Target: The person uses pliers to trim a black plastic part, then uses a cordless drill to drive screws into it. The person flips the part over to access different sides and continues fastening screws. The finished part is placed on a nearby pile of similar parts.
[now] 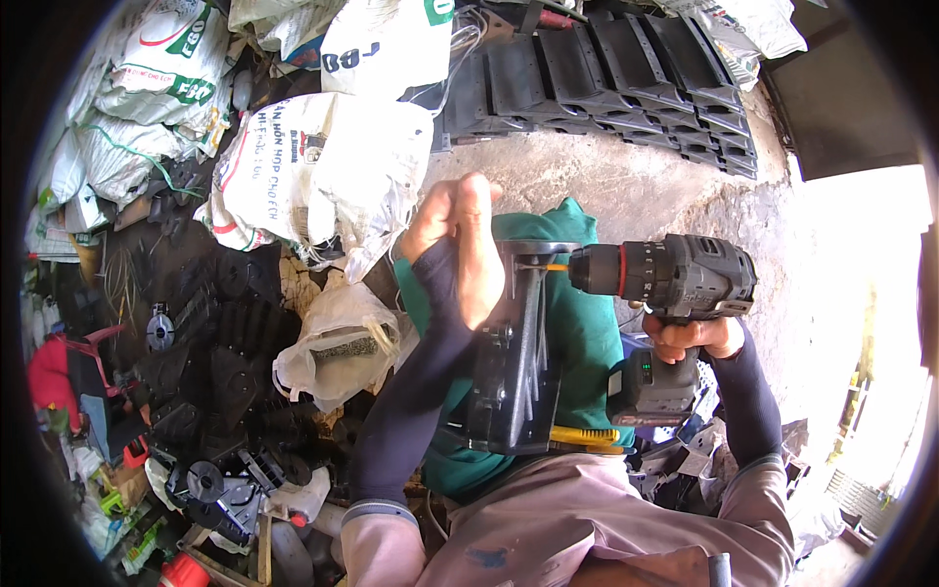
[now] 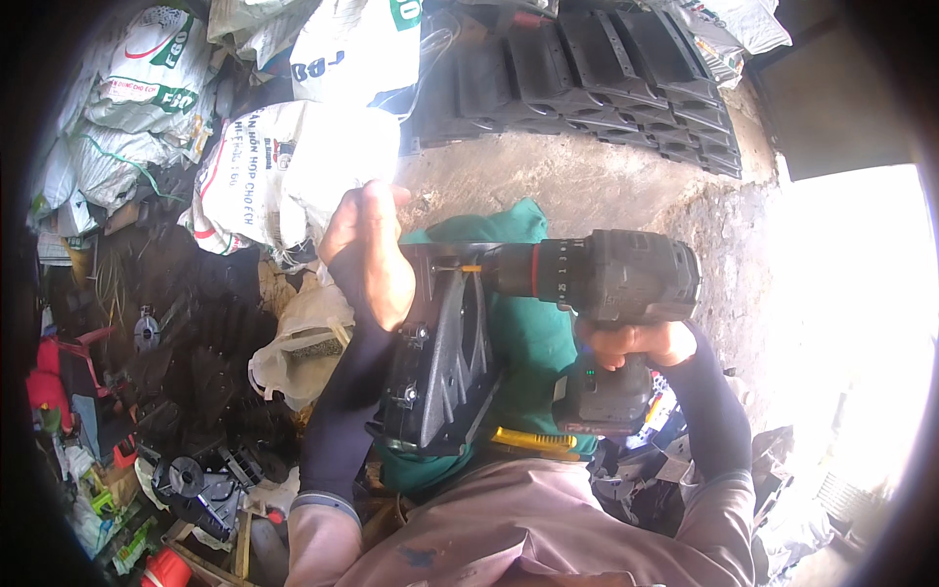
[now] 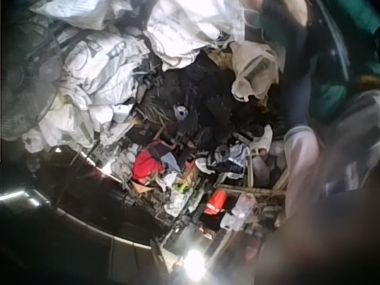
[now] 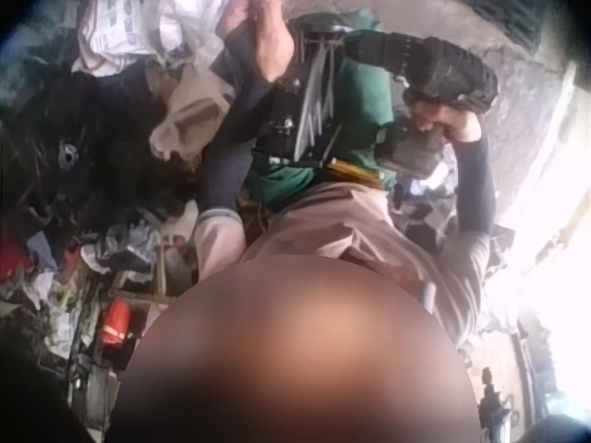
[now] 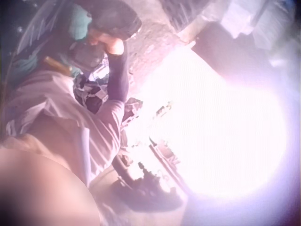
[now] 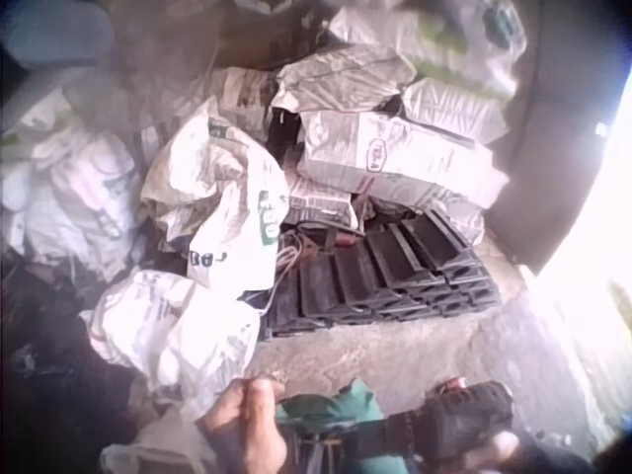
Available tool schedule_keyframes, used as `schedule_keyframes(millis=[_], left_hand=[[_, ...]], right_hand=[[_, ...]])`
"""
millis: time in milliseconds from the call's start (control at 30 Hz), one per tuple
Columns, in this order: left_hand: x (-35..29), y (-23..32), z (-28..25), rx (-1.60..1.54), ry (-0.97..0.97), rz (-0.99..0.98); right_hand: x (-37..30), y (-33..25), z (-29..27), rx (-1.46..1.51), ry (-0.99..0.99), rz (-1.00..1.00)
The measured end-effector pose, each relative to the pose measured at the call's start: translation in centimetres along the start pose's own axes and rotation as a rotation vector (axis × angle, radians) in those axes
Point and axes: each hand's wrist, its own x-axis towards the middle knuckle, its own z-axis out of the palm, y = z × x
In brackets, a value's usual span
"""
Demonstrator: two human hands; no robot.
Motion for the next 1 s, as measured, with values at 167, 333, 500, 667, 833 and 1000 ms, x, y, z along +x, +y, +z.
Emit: schedule_keyframes(millis=[167,333,500,667,833,1000], left_hand=[[-0.2,-0.1,0.0,0.025,-0.014,0.025],[-0.2,0.0,0.3,-0.026,-0.028,0.046],[-0.3,-1.9,-0.4,-0.122,0.162,0.138],[-1.6,-7.1,-11.9,-0.313,0.238,-0.307],[-7.1,-10.5,-18.7,-0.651,0.314,-0.785],[-8.8,-6.3,-18.7,-0.757,0.237,-0.694]], right_hand=[[0.2,0.3,0.2,0.193,-0.076,0.026],[0.2,-0.4,0.2,-0.112,-0.089,0.003],[-1.4,-0.1,0.7,-0.003,-0.035,-0.121],[-4.4,1.4,0.5,-0.053,0.054,-0.192],[-6.9,2.9,1.4,-0.197,0.031,-0.182],[-7.1,2.5,2.8,-0.383,-0.113,-0.304]])
